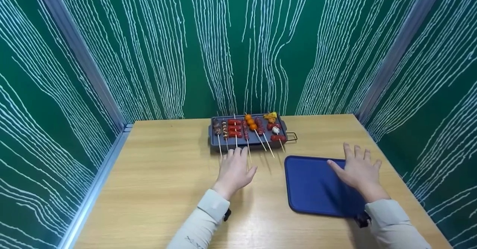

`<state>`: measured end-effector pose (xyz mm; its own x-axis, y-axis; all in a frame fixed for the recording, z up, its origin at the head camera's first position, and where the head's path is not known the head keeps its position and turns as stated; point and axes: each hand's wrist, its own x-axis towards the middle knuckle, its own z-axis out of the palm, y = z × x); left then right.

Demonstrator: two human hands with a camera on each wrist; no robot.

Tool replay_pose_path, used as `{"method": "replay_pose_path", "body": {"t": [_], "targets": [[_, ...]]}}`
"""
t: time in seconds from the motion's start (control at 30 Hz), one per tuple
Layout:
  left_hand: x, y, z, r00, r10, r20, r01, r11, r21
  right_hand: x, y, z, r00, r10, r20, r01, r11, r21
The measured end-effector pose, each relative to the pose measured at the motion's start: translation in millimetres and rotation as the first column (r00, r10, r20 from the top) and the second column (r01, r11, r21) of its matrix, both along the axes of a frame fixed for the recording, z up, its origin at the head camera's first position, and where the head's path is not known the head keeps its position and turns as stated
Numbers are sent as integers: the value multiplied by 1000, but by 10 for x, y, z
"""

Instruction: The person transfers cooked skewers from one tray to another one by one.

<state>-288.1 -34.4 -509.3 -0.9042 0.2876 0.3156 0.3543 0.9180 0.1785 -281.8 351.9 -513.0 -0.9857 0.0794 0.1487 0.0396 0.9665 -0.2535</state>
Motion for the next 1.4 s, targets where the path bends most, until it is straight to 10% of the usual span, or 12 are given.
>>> {"method": "replay_pose_path", "body": {"t": [0.6, 1.4], "targets": [[4, 312, -113, 993, -116, 35, 114, 992, 57, 19, 357, -171, 993, -65, 103, 67, 998, -18], [-6, 764, -322, 926, -144, 349, 29, 949, 313, -7, 778, -386, 927, -157, 342, 183, 982, -45]]}}
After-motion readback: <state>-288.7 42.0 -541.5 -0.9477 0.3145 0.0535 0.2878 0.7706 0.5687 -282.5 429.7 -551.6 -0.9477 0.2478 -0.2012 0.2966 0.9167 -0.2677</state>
